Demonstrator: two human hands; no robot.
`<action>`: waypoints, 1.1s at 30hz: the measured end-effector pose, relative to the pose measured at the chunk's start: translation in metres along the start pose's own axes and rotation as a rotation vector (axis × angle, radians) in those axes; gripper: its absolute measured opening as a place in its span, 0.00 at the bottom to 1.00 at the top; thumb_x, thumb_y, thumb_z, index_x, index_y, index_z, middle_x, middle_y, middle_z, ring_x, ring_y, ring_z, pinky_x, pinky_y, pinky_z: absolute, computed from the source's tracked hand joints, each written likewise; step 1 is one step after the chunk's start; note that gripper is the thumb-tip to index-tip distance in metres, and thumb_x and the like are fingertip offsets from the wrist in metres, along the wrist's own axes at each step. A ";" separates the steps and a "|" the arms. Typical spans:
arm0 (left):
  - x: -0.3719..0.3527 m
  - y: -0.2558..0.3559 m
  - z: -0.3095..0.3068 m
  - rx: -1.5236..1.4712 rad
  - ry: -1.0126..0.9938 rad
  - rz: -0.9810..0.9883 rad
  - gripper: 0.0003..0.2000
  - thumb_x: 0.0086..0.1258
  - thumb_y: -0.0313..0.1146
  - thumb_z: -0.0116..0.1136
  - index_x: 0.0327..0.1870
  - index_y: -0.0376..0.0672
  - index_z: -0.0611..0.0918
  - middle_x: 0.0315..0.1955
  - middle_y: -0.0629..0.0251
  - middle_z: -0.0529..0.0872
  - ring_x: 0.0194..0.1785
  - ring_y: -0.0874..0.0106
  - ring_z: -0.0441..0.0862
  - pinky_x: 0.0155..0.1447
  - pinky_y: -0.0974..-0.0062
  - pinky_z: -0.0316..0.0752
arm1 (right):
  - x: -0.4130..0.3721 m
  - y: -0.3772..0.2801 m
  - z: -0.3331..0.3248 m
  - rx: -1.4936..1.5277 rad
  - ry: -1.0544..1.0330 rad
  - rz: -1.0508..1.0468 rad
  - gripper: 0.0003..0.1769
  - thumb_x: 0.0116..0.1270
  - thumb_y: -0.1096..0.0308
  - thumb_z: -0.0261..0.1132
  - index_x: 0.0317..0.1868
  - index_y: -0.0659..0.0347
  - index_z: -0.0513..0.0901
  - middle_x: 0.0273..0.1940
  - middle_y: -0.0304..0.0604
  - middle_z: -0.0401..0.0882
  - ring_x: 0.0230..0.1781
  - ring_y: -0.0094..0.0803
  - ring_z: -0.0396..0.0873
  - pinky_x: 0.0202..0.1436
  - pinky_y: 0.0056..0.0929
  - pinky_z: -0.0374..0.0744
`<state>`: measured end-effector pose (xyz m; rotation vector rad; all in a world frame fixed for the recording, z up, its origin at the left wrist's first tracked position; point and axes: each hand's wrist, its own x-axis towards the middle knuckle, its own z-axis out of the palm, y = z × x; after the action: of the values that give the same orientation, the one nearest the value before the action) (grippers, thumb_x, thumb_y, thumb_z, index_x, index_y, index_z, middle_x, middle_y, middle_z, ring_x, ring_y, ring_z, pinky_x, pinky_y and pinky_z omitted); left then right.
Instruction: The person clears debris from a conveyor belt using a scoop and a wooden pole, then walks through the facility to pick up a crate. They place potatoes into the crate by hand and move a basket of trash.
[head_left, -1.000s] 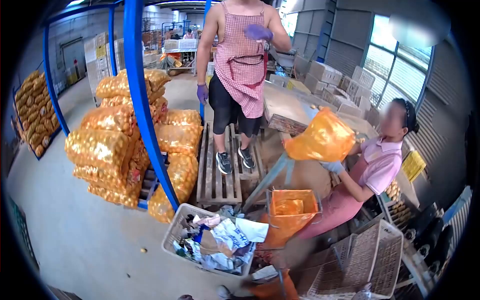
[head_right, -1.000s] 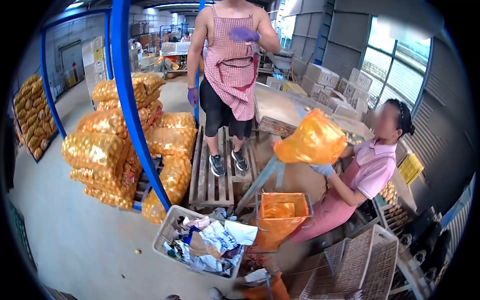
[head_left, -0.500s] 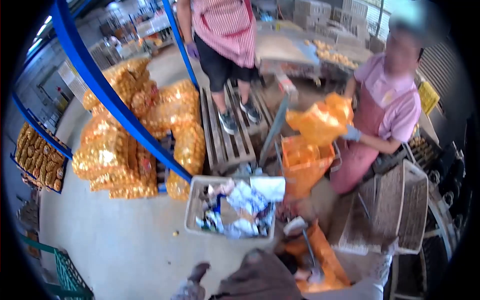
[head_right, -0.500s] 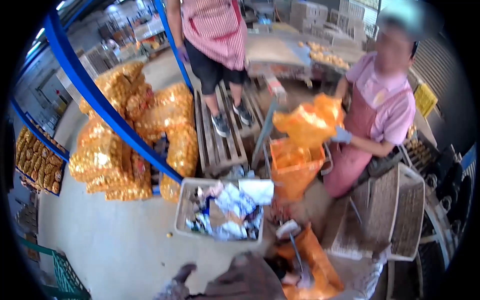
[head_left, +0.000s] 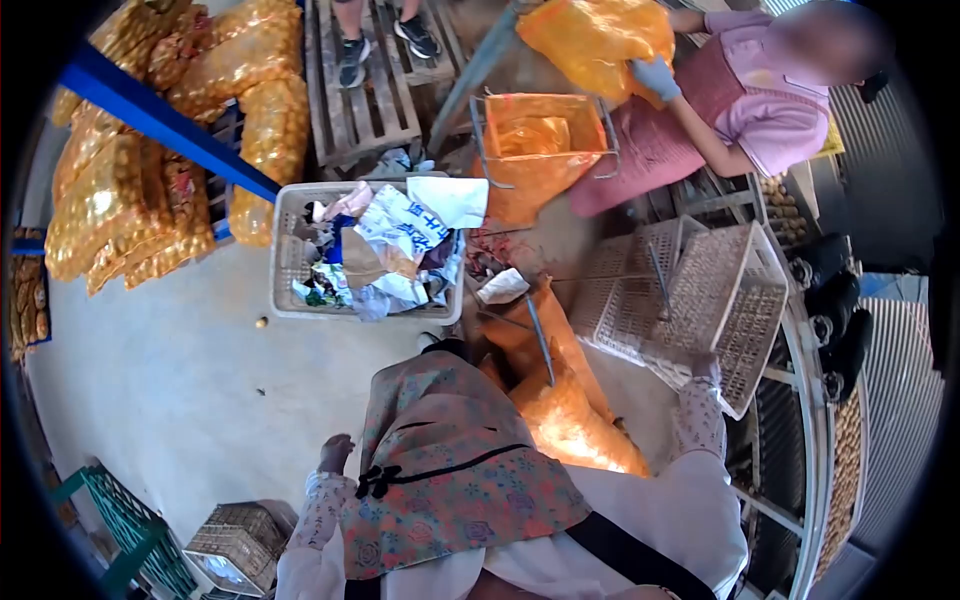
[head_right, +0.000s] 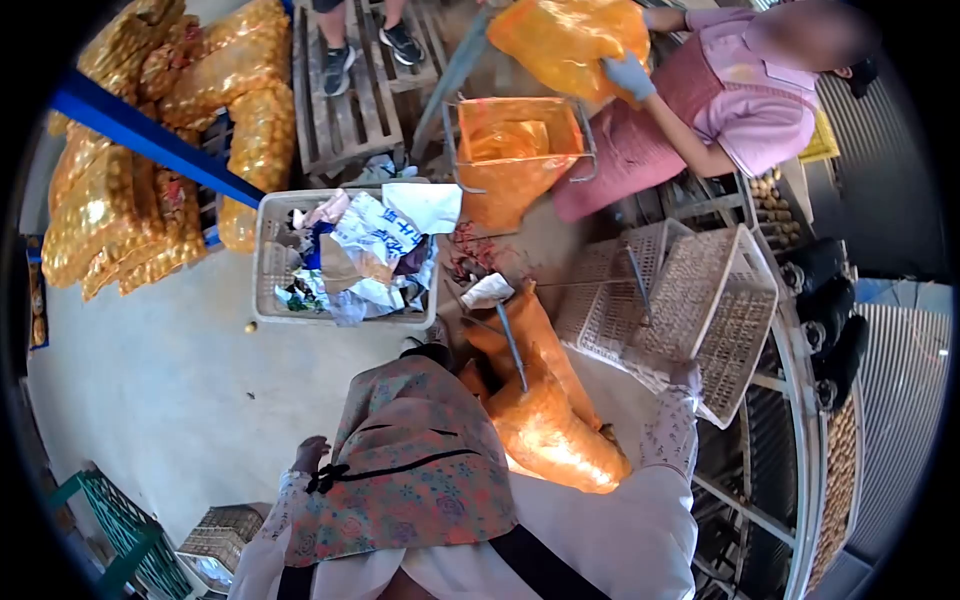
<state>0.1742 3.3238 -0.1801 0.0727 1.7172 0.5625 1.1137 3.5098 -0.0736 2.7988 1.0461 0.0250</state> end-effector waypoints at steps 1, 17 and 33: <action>-0.003 -0.004 -0.005 -0.028 -0.002 -0.056 0.13 0.63 0.26 0.59 0.47 0.32 0.81 0.34 0.53 0.86 0.36 0.64 0.86 0.38 0.72 0.81 | 0.005 0.008 0.011 0.010 0.012 -0.054 0.14 0.66 0.58 0.59 0.38 0.60 0.84 0.28 0.48 0.84 0.34 0.46 0.84 0.37 0.45 0.80; 0.084 0.249 0.094 0.237 -0.283 0.335 0.16 0.64 0.28 0.58 0.53 0.35 0.80 0.43 0.60 0.85 0.43 0.69 0.83 0.49 0.73 0.78 | -0.003 0.043 -0.338 0.233 0.382 0.201 0.17 0.56 0.54 0.68 0.38 0.60 0.87 0.38 0.53 0.85 0.41 0.45 0.84 0.46 0.40 0.79; -0.074 0.399 0.204 0.606 -1.344 1.654 0.30 0.76 0.43 0.48 0.74 0.47 0.54 0.70 0.59 0.56 0.69 0.63 0.64 0.68 0.64 0.63 | -0.446 -0.266 -0.585 1.237 0.572 -0.150 0.17 0.71 0.72 0.59 0.57 0.68 0.76 0.40 0.46 0.84 0.37 0.26 0.82 0.42 0.21 0.82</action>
<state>0.2806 3.7151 0.0243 1.9177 0.0880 0.7765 0.5635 3.4968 0.4814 3.8993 1.8967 0.2564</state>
